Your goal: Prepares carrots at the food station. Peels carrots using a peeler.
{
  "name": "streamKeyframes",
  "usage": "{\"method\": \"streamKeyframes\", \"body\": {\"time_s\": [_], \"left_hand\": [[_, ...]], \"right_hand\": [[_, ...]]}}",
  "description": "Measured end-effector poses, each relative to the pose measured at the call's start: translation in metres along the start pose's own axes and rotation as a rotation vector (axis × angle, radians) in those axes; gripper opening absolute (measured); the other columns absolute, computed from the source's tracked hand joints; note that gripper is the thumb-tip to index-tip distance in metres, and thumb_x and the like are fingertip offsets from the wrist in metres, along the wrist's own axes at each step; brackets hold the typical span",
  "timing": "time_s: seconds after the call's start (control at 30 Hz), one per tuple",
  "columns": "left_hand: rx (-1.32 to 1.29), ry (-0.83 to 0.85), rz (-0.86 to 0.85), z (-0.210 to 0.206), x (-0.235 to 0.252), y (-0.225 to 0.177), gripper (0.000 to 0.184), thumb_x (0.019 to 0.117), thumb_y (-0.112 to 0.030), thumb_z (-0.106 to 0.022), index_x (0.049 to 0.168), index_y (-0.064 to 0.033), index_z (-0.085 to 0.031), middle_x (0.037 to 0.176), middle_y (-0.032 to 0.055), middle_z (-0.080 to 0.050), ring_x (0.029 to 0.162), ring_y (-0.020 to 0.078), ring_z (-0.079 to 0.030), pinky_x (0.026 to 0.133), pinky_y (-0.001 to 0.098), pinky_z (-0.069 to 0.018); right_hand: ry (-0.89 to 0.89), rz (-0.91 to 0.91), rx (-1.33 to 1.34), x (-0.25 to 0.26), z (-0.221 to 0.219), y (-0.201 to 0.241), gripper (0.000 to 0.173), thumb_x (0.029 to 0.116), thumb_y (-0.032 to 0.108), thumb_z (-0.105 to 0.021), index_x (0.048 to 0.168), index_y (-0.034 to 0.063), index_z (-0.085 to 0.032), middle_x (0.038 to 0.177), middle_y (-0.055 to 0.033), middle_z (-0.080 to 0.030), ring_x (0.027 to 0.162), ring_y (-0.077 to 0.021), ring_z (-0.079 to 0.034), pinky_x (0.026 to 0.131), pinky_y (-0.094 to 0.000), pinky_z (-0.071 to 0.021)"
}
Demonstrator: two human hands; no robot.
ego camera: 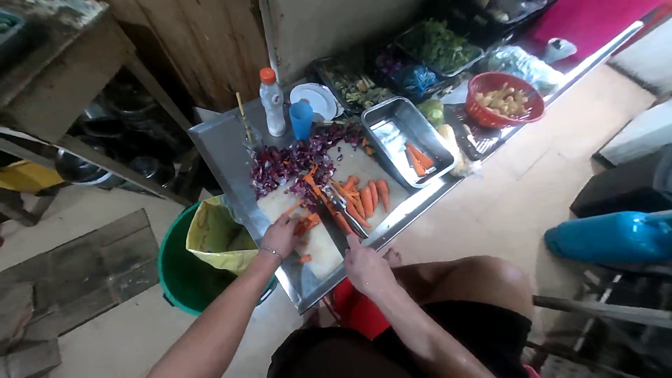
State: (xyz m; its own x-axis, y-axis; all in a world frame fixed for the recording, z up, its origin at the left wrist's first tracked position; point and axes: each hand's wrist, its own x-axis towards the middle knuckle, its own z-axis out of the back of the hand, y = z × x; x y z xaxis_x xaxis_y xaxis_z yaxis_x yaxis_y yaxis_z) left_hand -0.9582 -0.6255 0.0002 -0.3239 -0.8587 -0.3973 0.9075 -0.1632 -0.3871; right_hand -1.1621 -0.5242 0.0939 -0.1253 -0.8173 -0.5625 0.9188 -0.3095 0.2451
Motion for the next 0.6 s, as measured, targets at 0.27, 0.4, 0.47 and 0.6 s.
{"method": "streamKeyframes", "body": {"time_s": [0.27, 0.4, 0.47, 0.6], "left_hand": [[-0.034, -0.071, -0.001, -0.012, 0.0, 0.002, 0.043, 0.0968, -0.014, -0.068, 0.138, -0.008, -0.061, 0.137, 0.0177, -0.062, 0.13, 0.0363, -0.057, 0.108, 0.0555, -0.0453], [0.038, -0.046, 0.029, -0.011, 0.001, -0.005, 0.043, 0.0961, -0.014, -0.067, 0.138, -0.0069, -0.059, 0.139, 0.0161, -0.06, 0.132, 0.0361, -0.055, 0.107, 0.0554, -0.0459], [0.029, -0.031, 0.06, -0.007, 0.002, -0.007, 0.044, 0.0963, -0.016, -0.068, 0.138, -0.0065, -0.058, 0.139, 0.0174, -0.06, 0.132, 0.0367, -0.055, 0.107, 0.0561, -0.0462], [-0.435, -0.088, 0.226, 0.001, 0.002, -0.006, 0.048, 0.0939, -0.022, -0.073, 0.136, -0.0051, -0.059, 0.129, 0.0198, -0.065, 0.118, 0.0377, -0.064, 0.1, 0.0595, -0.0514]], "right_hand": [[0.087, 0.022, -0.154, 0.012, -0.02, 0.01, 0.035, 0.11, 0.031, -0.039, 0.141, 0.0174, -0.046, 0.102, -0.016, -0.072, 0.099, -0.0371, -0.073, 0.083, -0.0545, -0.0578], [0.086, 0.012, -0.139, 0.023, -0.041, 0.005, 0.039, 0.1108, 0.03, -0.037, 0.147, 0.0163, -0.043, 0.104, -0.0179, -0.072, 0.1, -0.0388, -0.072, 0.085, -0.0553, -0.0577], [0.092, 0.022, -0.12, 0.029, -0.045, 0.002, 0.038, 0.1107, 0.03, -0.037, 0.145, 0.0155, -0.044, 0.105, -0.0175, -0.072, 0.102, -0.0383, -0.072, 0.086, -0.0553, -0.0576], [0.139, -0.008, 0.186, 0.054, -0.047, -0.028, 0.042, 0.1098, 0.038, -0.045, 0.143, 0.0125, -0.05, 0.108, -0.0196, -0.07, 0.099, -0.0361, -0.071, 0.087, -0.0557, -0.0572]]}}
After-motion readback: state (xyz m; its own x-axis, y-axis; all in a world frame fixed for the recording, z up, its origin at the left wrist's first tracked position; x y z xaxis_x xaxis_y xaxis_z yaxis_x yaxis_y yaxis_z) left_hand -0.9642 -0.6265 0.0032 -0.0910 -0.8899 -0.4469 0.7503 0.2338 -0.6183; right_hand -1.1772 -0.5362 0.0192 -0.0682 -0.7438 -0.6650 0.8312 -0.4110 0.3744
